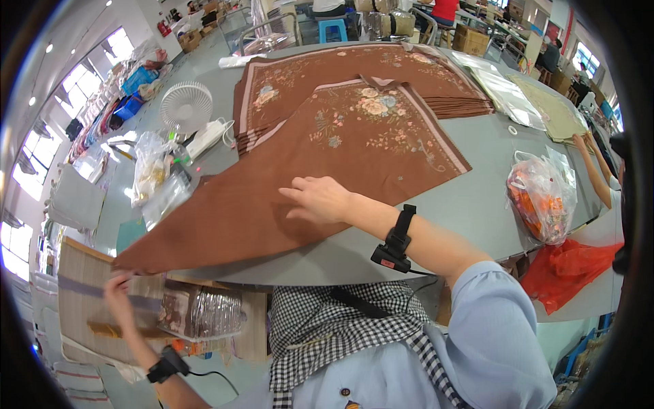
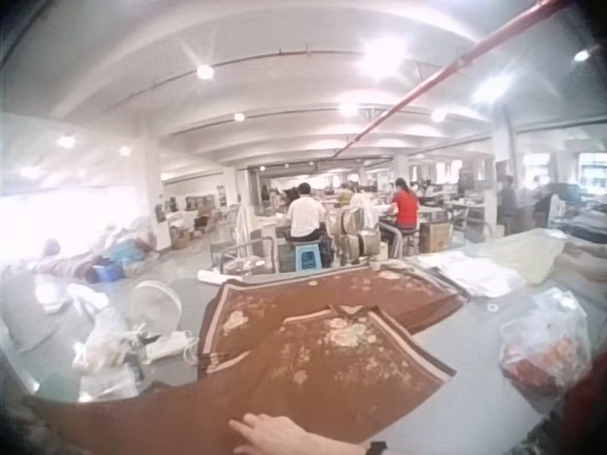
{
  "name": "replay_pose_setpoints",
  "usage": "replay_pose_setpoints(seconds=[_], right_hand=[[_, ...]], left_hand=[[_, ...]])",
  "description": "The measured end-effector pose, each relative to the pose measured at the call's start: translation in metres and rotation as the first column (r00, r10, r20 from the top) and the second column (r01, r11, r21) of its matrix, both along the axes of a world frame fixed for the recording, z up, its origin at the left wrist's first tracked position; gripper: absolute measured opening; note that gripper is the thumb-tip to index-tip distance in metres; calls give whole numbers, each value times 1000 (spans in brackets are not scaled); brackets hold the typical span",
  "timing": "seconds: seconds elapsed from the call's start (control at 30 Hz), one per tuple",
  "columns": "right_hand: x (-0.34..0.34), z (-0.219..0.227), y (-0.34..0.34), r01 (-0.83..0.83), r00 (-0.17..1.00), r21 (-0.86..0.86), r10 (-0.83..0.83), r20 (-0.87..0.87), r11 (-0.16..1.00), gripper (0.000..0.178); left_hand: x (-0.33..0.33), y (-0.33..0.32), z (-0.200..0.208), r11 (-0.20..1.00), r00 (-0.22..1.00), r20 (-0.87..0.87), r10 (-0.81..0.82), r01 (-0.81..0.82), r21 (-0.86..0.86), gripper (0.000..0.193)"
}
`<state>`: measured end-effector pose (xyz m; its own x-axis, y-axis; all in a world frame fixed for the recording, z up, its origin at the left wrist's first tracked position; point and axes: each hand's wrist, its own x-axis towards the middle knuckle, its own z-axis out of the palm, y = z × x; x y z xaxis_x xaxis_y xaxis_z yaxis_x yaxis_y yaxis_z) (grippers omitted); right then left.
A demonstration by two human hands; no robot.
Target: The person folds brown floral-patterned textiles on a table and places them into clear plastic bags. The person repeats this process for multiple items, stacking the finished packages on the table.
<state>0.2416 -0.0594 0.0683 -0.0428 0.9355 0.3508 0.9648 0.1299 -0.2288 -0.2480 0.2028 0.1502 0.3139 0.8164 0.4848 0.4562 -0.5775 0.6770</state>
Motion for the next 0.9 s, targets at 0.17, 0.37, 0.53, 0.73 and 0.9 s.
replay_pose_setpoints(seconds=[0.17, 0.37, 0.53, 0.73, 0.9], right_hand=[[-75, -42, -3, 19, 1000, -138, -18, 5, 990, 97], [-54, -46, 3, 178, 984, -14, -178, 4, 984, 50], [-46, 72, 21, 34, 841, 171, 64, -537, 985, 50], [-47, 197, 39, 92, 462, 255, 185, -867, 963, 65], [82, 275, -63, 444, 444, 638, 464, -766, 629, 33]], left_hand=[[-5, 11, 11, 973, 997, -75, -23, 40, 228, 21], [-42, 11, 114, 906, 965, -158, 210, -132, 402, 18], [103, -108, -19, 837, 743, -394, -541, 429, -341, 21], [344, -231, -105, 342, 594, 440, -673, 778, -527, 51], [338, -272, -85, 99, 404, 392, -826, 791, -604, 31]])
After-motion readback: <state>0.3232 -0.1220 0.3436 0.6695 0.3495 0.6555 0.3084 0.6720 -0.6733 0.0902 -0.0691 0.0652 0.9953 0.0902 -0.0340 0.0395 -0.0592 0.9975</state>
